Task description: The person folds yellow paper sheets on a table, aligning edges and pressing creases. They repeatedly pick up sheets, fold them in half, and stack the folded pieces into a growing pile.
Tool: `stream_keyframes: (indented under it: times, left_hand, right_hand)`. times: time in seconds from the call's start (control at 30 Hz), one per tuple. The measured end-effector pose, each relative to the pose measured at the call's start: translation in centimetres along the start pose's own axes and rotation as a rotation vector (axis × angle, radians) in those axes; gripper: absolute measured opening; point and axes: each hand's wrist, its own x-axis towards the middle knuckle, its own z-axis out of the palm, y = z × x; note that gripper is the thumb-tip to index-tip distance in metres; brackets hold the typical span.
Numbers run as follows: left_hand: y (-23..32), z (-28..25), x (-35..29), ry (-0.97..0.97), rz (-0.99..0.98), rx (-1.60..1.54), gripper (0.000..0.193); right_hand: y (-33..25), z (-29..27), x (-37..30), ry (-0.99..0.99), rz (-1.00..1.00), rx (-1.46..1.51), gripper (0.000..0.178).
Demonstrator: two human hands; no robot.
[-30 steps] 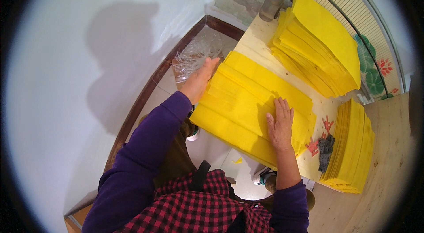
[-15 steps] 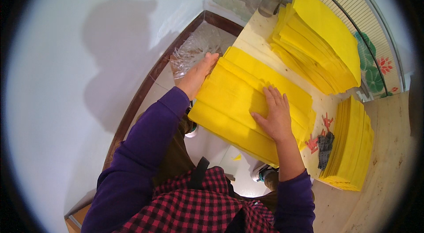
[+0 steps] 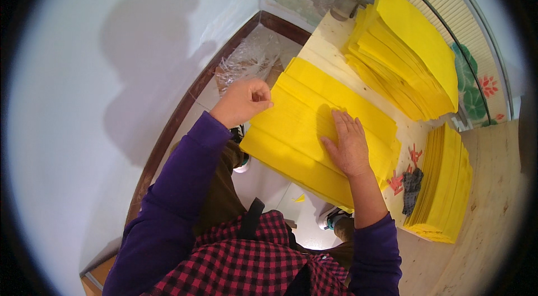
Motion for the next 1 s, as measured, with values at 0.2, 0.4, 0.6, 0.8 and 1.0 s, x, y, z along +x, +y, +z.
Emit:
stream_keyframes:
  times: [0.2,0.4,0.6,0.8,1.0]
  left_hand:
    - [-0.1,0.1,-0.8,-0.108,0.018,0.125,0.02]
    - [-0.9,0.3,-0.5,0.133,0.053,0.334,0.028]
    - [-2.4,-0.1,0.0,0.157,-0.002,0.248,0.019]
    - [-2.1,0.2,0.3,0.136,-0.054,0.277,0.014]
    - [-2.0,0.4,0.7,0.135,-0.062,0.239,0.014]
  right_hand:
    - [0.1,0.4,0.3,0.044,-0.052,0.017,0.055]
    - [0.1,0.6,0.5,0.089,-0.075,0.022,0.046]
    - [0.1,0.5,0.7,0.087,-0.071,0.013,0.044]
    - [-0.4,-0.1,1.0,0.115,-0.097,-0.007,0.048]
    - [-1.1,-0.4,2.1,0.125,-0.106,-0.007,0.053]
